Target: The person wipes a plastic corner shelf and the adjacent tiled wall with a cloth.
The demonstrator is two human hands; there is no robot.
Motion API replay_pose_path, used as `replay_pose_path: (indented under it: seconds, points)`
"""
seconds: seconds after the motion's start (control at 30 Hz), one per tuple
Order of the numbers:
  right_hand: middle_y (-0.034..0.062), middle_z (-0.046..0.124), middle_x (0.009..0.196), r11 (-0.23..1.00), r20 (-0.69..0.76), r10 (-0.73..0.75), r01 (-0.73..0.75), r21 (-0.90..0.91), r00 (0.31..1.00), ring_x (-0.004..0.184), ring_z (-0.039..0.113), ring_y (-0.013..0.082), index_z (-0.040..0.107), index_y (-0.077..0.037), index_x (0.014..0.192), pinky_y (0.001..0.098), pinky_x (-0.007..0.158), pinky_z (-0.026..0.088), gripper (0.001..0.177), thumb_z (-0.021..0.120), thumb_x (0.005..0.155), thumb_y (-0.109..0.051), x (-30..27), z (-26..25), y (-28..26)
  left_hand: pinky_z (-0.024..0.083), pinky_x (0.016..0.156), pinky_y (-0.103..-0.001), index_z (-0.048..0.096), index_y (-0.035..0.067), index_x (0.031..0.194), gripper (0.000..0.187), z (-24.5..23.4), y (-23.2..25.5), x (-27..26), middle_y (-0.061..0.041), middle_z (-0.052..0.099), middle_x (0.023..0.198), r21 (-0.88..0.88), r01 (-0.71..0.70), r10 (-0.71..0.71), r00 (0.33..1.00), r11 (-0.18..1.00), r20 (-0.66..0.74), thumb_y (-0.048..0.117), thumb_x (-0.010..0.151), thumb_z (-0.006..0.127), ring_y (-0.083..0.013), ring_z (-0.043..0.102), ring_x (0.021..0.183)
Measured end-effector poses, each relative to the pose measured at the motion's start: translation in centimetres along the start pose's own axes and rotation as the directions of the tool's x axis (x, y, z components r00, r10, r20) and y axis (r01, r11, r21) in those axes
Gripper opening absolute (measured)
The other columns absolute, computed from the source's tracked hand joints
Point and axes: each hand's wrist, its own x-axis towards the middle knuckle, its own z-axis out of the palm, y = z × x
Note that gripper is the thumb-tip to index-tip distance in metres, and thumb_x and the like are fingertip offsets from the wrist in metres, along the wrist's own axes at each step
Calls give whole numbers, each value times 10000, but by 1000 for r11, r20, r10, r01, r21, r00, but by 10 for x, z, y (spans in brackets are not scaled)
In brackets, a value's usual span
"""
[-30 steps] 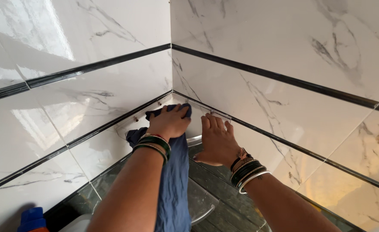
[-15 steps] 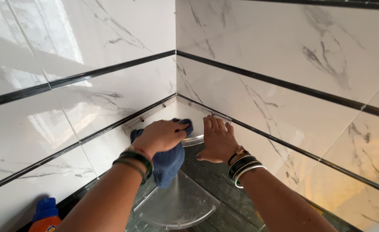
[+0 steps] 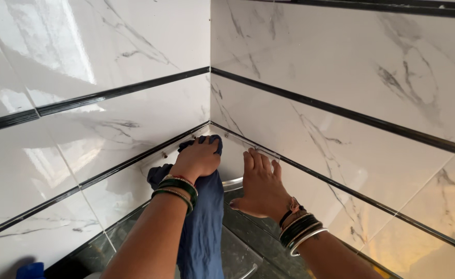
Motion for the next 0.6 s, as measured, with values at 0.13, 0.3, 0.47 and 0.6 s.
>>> replay_pose_path:
  seconds: [0.13,0.3,0.47,0.6]
  points:
    - [212,106,1655,1000,9,17,-17,10,1000,1556,91,353,31,24,1560,602,1233,148,1336,853,689,-567,-2,-3,-2,244,1238,-475,307,284,1587,610,0,12,12,-8,192,1681,20,-143,142,989,989,35,200,983,327,-385,247,1508]
    - [210,32,1678,1000,-1,17,-17,7,1000,1566,39,347,-66,22,1567,585,1238,135,1423,880,677,-560,-3,-4,-2,345,1169,-448,462,317,1491,528,7,28,-7,20,405,1574,7,-362,361,931,932,50,208,984,363,-368,371,1436]
    - [193,27,1689,1000,11,10,-10,-23,1000,1574,47,325,-88,0,1581,556,1249,145,1460,894,656,-558,-6,-4,1,501,1032,-447,694,245,1287,413,-12,34,-72,-51,687,1308,-138,-347,343,938,928,-55,263,958,445,-314,636,1195]
    - [182,35,1691,1000,35,8,-8,4,999,1577,52,320,-78,-21,1586,549,1256,141,1442,889,661,-558,-5,-4,2,543,1004,-423,710,268,1278,444,-32,35,-111,-101,747,1215,-250,-44,33,998,967,-49,321,936,431,-307,695,1120]
